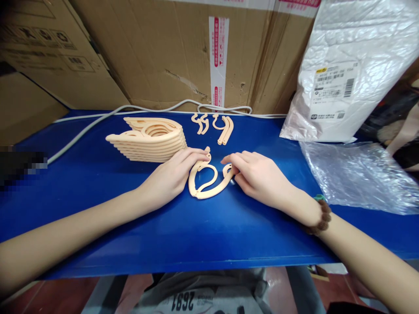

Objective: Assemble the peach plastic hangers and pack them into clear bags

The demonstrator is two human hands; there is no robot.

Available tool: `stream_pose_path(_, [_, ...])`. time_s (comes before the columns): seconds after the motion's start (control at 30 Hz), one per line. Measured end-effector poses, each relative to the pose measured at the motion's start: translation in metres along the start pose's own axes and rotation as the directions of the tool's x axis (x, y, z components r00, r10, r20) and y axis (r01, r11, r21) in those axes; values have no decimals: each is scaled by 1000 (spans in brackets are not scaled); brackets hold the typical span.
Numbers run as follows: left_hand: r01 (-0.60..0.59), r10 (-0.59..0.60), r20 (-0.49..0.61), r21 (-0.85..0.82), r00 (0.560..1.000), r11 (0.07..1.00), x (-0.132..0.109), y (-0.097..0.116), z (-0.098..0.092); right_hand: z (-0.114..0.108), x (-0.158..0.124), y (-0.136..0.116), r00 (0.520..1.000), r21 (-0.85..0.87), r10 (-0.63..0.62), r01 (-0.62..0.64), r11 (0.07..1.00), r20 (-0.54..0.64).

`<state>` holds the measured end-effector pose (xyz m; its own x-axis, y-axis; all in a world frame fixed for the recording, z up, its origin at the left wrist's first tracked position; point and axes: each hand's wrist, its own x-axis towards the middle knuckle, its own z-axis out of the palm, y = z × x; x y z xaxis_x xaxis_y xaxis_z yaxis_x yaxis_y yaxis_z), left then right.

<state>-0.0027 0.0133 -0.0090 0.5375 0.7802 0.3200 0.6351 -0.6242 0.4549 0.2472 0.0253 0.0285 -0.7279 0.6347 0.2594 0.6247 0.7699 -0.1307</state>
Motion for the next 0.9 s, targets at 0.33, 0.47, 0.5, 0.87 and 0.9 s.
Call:
stream_pose_path(0.33, [1,-1,-35,-2,999,1000,1,0,0,1,0,1,1000,66,3,-4,998,20])
stream_pose_path(0.47, [-34,34,-60,-2,998,999,0,-1,1,2,0,0,999,74,34,-34,997,3])
stream_pose_path(0.5, [-49,49,-63,0,997,999,0,-1,1,2,0,0,999,67,40,-40,997,3])
stream_pose_path(0.87, [-131,131,29,18,991,991,-3,6,2,5,-1,-2,967,178,-185,153,972,175])
stream_pose_path(0.9, [-119,118,45,16,992,993,-3,6,3,5,-1,-3,963,192,-196,161,968,184])
